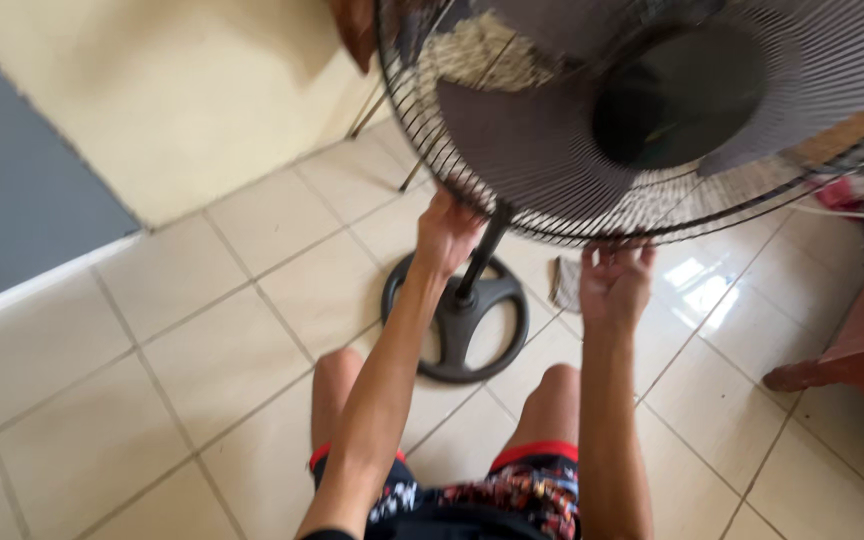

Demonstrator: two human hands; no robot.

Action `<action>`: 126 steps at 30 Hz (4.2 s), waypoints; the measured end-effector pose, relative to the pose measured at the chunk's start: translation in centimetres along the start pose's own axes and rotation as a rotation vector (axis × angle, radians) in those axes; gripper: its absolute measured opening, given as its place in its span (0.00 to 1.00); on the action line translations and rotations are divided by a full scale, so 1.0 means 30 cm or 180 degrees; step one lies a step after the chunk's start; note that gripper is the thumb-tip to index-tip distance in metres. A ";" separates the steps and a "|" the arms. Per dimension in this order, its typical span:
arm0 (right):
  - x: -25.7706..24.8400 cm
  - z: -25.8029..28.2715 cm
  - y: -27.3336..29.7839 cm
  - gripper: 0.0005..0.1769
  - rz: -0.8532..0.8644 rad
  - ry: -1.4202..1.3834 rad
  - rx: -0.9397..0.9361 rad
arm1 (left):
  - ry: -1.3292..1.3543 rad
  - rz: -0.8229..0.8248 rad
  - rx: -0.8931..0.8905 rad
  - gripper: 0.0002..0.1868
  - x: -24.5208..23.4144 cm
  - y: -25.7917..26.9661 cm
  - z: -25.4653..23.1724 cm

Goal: The person unplugs a standing fan, wipes the fan head with a cloth, then disassembles the front grille and fan blades. The components are placed on the floor, and the person continues to wipe parts of the fan.

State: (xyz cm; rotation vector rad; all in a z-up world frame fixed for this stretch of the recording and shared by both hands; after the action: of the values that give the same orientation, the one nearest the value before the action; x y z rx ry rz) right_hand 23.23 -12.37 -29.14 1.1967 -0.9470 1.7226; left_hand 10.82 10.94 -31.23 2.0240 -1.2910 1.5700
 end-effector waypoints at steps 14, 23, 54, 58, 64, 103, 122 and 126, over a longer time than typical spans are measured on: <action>-0.051 -0.029 -0.059 0.29 -0.0130 -0.0323 -0.0149 | -0.0112 0.0344 0.0232 0.11 0.018 -0.008 -0.041; -0.013 -0.042 -0.048 0.20 -0.0224 -0.0285 -0.0173 | -0.0150 0.0383 0.0354 0.12 -0.001 -0.033 -0.033; 0.019 0.033 -0.027 0.11 -0.0695 -0.0333 0.0038 | 0.0126 -0.0383 -0.1198 0.30 0.112 0.002 -0.060; -0.026 0.076 -0.117 0.09 -0.0297 -0.0244 0.0337 | 0.0164 -0.0404 -0.1155 0.29 0.114 0.006 -0.060; -0.160 0.082 -0.181 0.09 -0.0441 -0.0352 0.0513 | 0.0479 0.0153 -0.1097 0.30 0.126 0.019 -0.045; -0.105 0.028 -0.197 0.20 0.2429 -0.0062 0.0406 | -0.0349 -0.0821 0.0591 0.52 0.237 -0.117 -0.147; -0.007 -0.060 -0.027 0.22 0.2033 0.0760 0.0171 | -0.1227 0.0184 0.1078 0.46 0.292 -0.235 -0.251; -0.012 -0.052 -0.039 0.22 0.2049 0.0785 0.0202 | -0.0943 -0.0037 0.0929 0.45 0.277 -0.238 -0.229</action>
State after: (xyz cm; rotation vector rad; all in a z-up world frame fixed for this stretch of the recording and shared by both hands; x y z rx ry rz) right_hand 23.85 -10.59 -29.76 0.7224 -1.2103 2.3516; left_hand 12.08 15.66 -19.24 2.5183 -1.1972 1.5752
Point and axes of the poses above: each hand's wrist, its own y-axis away from the middle knuckle, its own x-axis out of the palm, z = x × y, the point moved 6 cm from there along -y, towards the middle knuckle, and after that the axes turned 10 degrees about -y, right-handed, at the moved point
